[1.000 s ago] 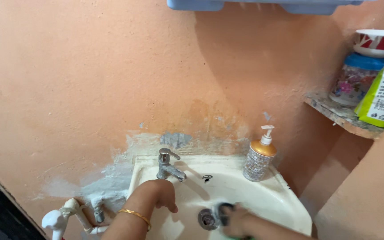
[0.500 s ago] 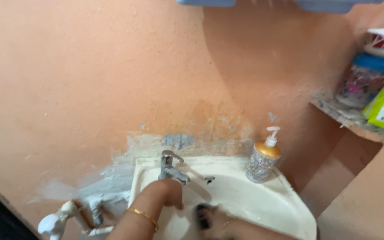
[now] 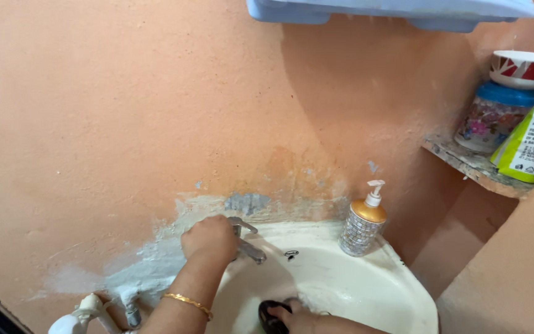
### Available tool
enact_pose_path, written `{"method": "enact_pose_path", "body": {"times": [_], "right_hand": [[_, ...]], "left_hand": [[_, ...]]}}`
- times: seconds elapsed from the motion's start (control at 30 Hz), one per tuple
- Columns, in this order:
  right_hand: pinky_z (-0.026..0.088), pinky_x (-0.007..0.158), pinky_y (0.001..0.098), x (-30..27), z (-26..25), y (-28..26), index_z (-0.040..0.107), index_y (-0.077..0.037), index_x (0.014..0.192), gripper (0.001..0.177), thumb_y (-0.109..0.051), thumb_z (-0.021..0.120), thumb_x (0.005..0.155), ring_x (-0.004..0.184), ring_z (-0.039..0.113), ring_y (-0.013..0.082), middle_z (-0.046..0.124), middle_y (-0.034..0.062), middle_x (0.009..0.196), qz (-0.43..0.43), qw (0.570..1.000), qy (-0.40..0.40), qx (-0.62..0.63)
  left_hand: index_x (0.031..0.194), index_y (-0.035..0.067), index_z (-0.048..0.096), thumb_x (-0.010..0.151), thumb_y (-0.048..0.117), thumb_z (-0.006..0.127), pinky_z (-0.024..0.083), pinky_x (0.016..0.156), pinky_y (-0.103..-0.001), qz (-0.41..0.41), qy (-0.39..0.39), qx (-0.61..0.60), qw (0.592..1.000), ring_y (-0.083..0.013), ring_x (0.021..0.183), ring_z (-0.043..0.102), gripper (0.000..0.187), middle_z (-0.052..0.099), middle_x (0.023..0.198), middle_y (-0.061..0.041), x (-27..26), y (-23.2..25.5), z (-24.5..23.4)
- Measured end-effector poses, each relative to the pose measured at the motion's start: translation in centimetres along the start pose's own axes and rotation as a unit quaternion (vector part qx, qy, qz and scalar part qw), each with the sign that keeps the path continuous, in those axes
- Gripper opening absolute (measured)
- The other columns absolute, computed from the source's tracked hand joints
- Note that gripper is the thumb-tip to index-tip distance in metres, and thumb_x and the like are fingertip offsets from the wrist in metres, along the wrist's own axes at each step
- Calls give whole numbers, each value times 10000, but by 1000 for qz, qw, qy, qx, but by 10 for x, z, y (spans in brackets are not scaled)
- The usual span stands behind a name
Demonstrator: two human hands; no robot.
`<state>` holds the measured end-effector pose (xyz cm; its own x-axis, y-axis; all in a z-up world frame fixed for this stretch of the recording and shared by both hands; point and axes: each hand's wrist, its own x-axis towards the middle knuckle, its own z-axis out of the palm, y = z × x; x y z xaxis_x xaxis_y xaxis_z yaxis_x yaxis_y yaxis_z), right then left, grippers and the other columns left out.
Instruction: The person cleans a bathroom sink and faucet using a black scrubbing brush and liquid soap, rinsing with water and wiping parts with their hands.
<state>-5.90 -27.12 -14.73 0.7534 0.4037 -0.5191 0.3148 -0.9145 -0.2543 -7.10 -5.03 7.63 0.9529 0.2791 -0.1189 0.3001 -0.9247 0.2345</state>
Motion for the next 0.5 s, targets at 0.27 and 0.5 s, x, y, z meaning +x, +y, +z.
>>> {"method": "enact_pose_path", "body": {"times": [0.27, 0.5], "right_hand": [[391, 1147, 542, -11, -15, 9, 234, -505, 1606, 976, -419, 754, 785, 1377, 462, 452, 267, 189, 1594, 47, 996, -56, -49], [565, 933, 468, 71, -15, -8, 715, -69, 1070, 302, -327, 643, 930, 1005, 652, 317, 629, 174, 1198, -131, 935, 263, 199]], "left_hand": [[1172, 258, 740, 827, 327, 767, 526, 913, -472, 178, 72, -28, 981, -278, 1133, 642, 353, 672, 1226, -26, 16, -10, 11], [1007, 128, 786, 837, 416, 785, 545, 952, -420, 164, 68, -64, 982, -306, 1098, 690, 335, 732, 1124, -112, 47, -4, 15]]}}
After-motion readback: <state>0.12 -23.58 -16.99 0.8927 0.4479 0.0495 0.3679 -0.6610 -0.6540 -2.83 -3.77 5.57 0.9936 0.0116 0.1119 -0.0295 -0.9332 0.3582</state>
